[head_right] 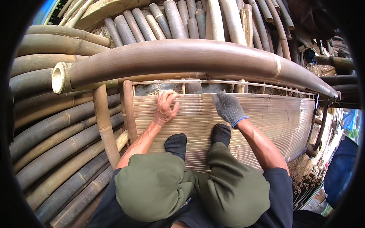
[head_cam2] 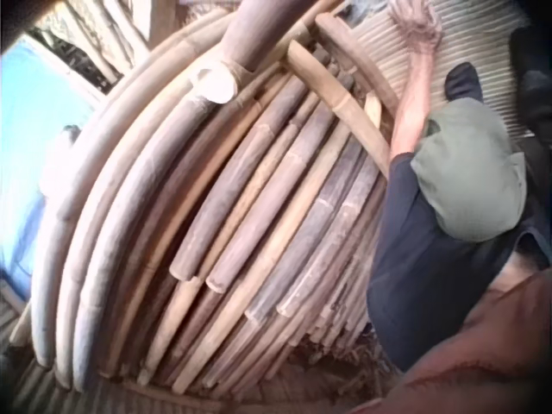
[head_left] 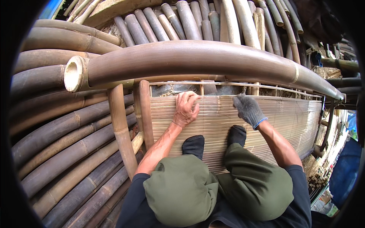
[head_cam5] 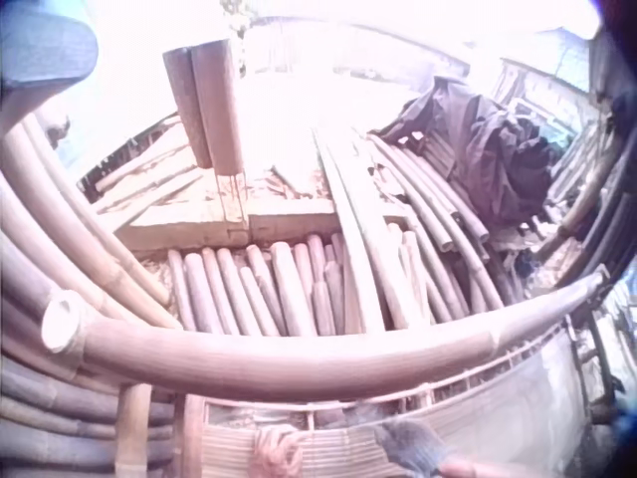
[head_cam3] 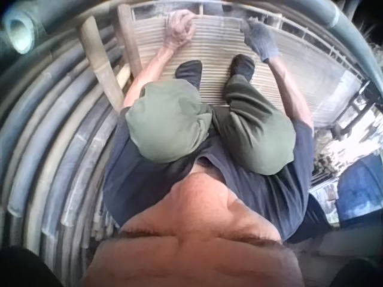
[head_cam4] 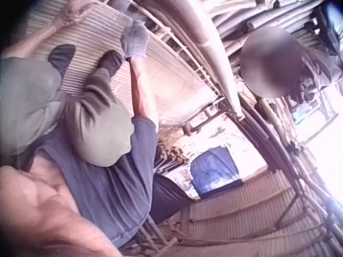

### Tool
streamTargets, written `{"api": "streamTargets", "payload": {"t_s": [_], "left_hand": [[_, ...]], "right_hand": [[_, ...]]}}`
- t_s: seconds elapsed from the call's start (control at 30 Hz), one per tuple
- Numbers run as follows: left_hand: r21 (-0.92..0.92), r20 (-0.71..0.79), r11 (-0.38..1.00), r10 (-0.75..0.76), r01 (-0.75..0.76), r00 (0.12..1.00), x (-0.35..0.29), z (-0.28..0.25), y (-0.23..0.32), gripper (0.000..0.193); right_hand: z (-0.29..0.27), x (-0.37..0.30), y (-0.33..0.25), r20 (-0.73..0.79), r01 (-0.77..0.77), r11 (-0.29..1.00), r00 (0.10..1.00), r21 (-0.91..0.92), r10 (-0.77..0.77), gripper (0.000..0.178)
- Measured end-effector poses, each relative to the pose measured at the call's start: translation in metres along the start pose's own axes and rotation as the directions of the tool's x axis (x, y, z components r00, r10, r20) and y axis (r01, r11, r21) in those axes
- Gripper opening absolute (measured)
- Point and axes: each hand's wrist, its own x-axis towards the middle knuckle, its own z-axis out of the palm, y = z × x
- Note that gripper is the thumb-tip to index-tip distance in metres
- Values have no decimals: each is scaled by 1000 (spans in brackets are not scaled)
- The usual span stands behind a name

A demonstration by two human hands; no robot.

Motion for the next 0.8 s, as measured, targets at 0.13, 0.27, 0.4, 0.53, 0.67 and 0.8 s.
{"api": "streamTargets", "payload": {"t_s": [0.13, 0.27, 0.4, 0.53, 0.67, 0.8], "left_hand": [[192, 161, 970, 119, -150, 980, -16, 11, 17, 30], [174, 218, 961, 175, -214, 960, -2, 18, 11, 15], [224, 210, 948, 177, -224, 961, 2, 27, 12, 10], [413, 405, 875, 72, -253, 911, 9, -24, 9, 12], [600, 604, 764, -238, -238, 761, -2, -96, 8, 28], [707, 597, 682, -434, -188, 674, 48, -128, 56, 46]], "right_hand": [[-50, -14, -20, -265, 13, 879, 956, 477, 130, 20], [-119, -85, -19, -198, 1, 976, 979, 219, 43, 24], [-126, -196, 65, -3, -286, 866, 949, 410, 315, 15], [-76, -326, 163, 317, -150, 906, 904, -396, 289, 29], [-5, -404, 221, 212, -591, 698, 682, -404, 700, 28], [11, -363, 240, -102, -916, 213, 262, -340, 960, 33]]}}
